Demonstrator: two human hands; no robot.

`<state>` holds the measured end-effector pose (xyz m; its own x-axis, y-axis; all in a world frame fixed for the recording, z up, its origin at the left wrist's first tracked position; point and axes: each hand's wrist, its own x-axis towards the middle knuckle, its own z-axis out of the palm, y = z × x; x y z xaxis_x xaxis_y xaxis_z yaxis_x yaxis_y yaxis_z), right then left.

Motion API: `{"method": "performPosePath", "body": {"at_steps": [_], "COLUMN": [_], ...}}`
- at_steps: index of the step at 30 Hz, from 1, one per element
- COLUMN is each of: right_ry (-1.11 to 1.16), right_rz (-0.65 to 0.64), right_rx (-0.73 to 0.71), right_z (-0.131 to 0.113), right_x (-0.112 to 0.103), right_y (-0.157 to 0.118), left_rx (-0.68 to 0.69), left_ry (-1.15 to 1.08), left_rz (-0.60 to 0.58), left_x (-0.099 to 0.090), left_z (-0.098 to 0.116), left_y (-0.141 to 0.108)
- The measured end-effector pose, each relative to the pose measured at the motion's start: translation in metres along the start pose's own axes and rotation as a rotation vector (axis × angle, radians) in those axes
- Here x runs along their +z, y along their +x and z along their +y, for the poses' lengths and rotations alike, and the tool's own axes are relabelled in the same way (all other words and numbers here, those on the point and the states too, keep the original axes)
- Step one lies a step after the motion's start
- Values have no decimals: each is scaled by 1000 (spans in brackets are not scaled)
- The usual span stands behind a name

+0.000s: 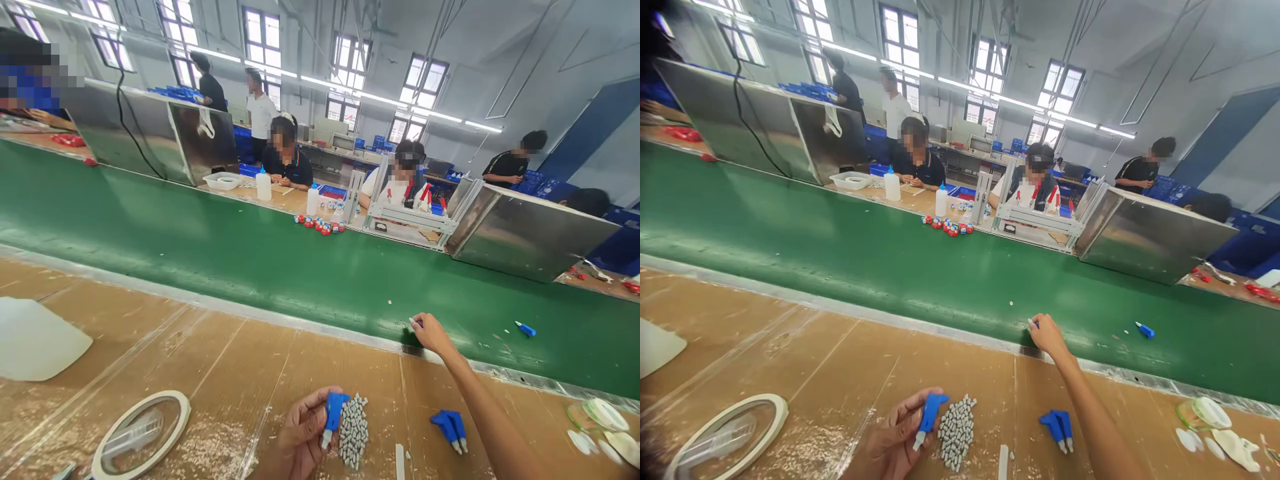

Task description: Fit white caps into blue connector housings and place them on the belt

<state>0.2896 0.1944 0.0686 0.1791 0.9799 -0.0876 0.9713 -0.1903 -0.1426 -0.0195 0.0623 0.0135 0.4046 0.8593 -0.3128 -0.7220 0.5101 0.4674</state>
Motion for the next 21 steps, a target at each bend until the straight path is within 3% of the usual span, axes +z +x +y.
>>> {"method": "performPosePath", "body": {"at_steps": [3,7,10,13,17,21], "right_ry": [46,65,55,65,250,414], "right_rz": [-121,-169,-169,-75,-50,-45], "right_rx": [-180,-271,-306,-330,-278,-317], "right_z": [9,16,12,-4,-33,-56], "right_x": [2,12,13,9,9,20], "right_y": [-50,-109,-126,-132,-151,-176], "left_rx": [14,4,4,-10,-20,-64], "left_ry": [-48,-91,-90,-77,-66,-89], "left_rz": [30,26,9,-34,-73,-102], "left_x": [2,3,5,4,0,0], "left_z": [16,26,20,10,0,-3], "left_y": [2,4,3,2,1,-3]}}
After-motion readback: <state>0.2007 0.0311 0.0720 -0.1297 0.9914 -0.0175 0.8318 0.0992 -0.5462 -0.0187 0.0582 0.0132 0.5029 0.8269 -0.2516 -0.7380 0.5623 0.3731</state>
